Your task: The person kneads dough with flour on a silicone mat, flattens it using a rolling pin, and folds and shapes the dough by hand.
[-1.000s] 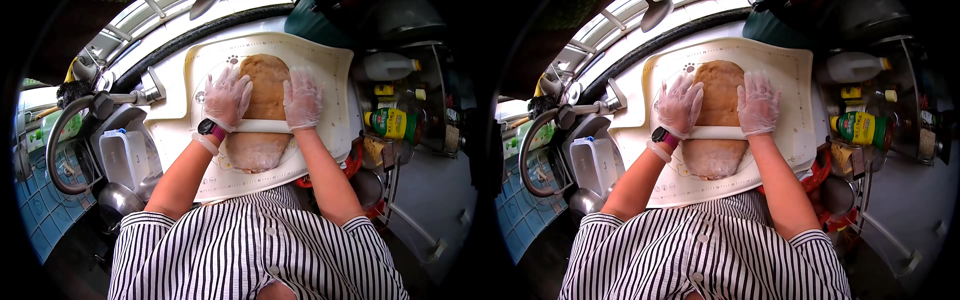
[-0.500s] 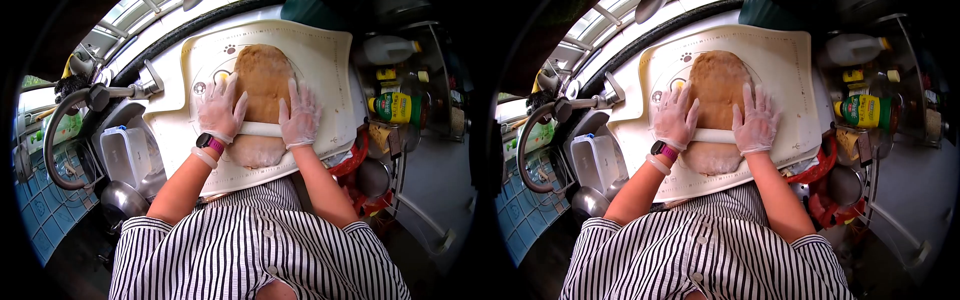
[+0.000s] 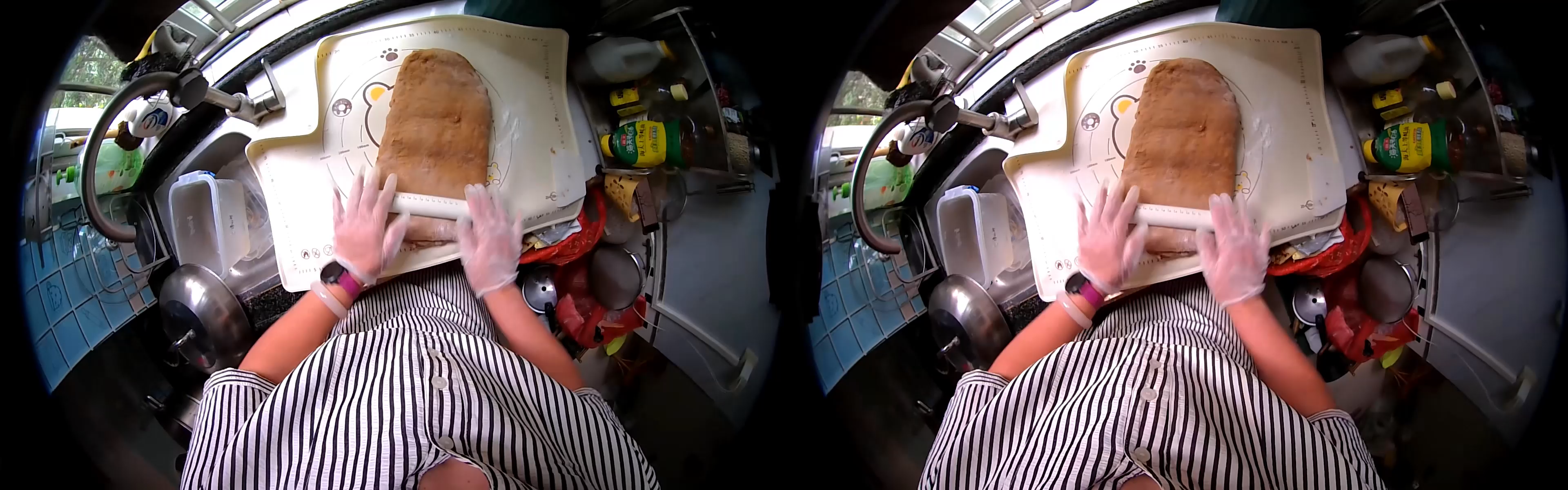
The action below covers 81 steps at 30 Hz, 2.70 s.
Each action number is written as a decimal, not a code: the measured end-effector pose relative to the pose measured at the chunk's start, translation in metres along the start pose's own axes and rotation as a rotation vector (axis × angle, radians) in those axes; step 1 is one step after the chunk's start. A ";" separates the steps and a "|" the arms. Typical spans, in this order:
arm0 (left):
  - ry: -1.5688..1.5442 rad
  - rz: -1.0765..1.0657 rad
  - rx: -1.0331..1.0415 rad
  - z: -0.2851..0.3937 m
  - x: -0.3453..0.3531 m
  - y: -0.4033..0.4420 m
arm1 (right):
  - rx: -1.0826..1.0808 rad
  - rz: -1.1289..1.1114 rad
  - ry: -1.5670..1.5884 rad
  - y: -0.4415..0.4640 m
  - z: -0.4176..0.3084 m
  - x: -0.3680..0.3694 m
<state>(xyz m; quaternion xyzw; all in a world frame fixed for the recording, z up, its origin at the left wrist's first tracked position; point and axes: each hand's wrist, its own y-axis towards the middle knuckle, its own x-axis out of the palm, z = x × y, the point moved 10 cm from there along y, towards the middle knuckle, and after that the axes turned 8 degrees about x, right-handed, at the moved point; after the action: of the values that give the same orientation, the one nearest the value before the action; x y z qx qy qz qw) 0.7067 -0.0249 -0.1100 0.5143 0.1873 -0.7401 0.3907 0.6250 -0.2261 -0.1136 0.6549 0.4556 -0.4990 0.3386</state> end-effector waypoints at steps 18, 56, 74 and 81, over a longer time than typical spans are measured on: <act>-0.034 0.024 -0.063 -0.015 0.011 0.047 | 0.056 0.085 -0.096 0.048 -0.005 0.010; 0.142 0.100 0.040 -0.029 0.015 0.176 | -0.125 0.046 -0.130 0.154 0.026 0.007; 0.058 0.077 0.036 -0.014 0.011 0.135 | -0.040 0.109 0.028 0.131 0.033 -0.001; -0.019 0.113 0.089 0.007 -0.013 0.070 | -0.145 -0.157 0.058 0.065 0.030 -0.025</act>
<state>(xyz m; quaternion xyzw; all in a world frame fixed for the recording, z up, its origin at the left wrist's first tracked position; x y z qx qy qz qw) 0.7581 -0.0684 -0.0865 0.5341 0.1210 -0.7292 0.4104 0.6728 -0.2824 -0.0984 0.6049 0.5501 -0.4707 0.3316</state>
